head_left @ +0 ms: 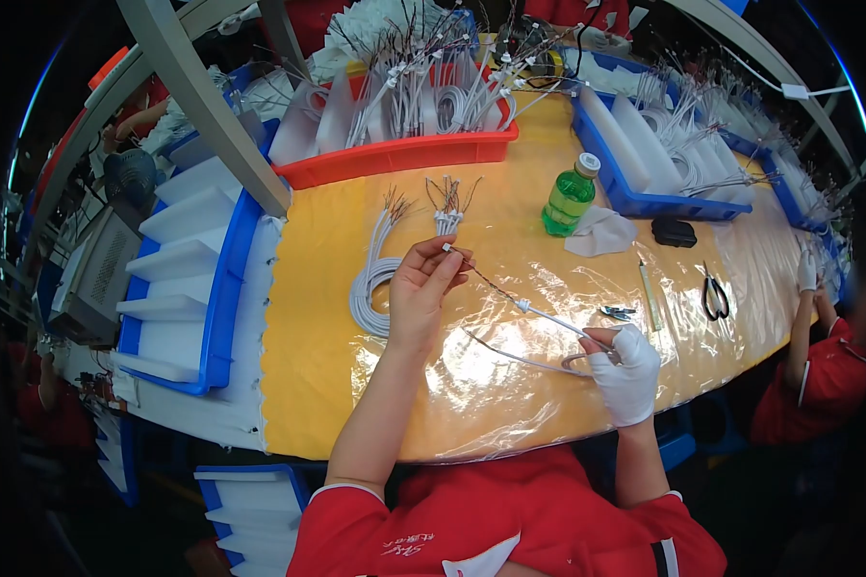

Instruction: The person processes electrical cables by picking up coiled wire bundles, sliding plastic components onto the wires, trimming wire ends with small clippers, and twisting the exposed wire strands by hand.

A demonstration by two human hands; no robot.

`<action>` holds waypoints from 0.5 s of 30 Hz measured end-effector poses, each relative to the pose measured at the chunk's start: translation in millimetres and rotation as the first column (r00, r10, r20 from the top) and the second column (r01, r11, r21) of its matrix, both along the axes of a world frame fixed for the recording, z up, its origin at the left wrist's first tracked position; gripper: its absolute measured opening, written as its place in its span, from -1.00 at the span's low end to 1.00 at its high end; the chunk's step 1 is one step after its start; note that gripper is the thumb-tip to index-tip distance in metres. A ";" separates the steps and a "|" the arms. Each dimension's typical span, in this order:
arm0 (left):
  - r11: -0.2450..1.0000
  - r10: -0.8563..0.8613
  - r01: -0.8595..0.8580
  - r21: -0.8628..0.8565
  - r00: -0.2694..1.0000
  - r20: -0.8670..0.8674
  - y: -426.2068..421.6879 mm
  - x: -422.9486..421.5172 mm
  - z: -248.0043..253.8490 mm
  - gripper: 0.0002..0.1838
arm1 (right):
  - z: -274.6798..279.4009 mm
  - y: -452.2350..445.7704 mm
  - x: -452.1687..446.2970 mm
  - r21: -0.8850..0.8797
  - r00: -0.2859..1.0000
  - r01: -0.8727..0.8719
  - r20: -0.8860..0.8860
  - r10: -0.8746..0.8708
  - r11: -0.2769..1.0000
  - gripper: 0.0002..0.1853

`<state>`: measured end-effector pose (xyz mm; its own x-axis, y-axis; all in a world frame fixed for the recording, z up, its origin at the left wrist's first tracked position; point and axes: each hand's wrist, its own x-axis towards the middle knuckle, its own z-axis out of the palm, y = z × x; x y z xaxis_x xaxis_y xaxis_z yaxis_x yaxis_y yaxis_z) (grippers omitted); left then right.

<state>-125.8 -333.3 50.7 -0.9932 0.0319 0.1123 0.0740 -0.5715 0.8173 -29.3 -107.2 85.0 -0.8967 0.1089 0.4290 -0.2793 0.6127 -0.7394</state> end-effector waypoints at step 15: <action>0.992 -0.014 0.010 -0.129 0.999 -0.036 3.3 -1.3 -1.8 -0.77 | 1.6 4.1 -0.2 0.079 1.000 0.013 -0.024 -0.011 0.997 -0.88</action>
<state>-127.0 -330.0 49.0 -0.9880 0.0602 0.1425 0.0989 -0.4625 0.8811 -29.5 -103.1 86.6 -0.8850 0.0843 0.4578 -0.2884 0.6727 -0.6814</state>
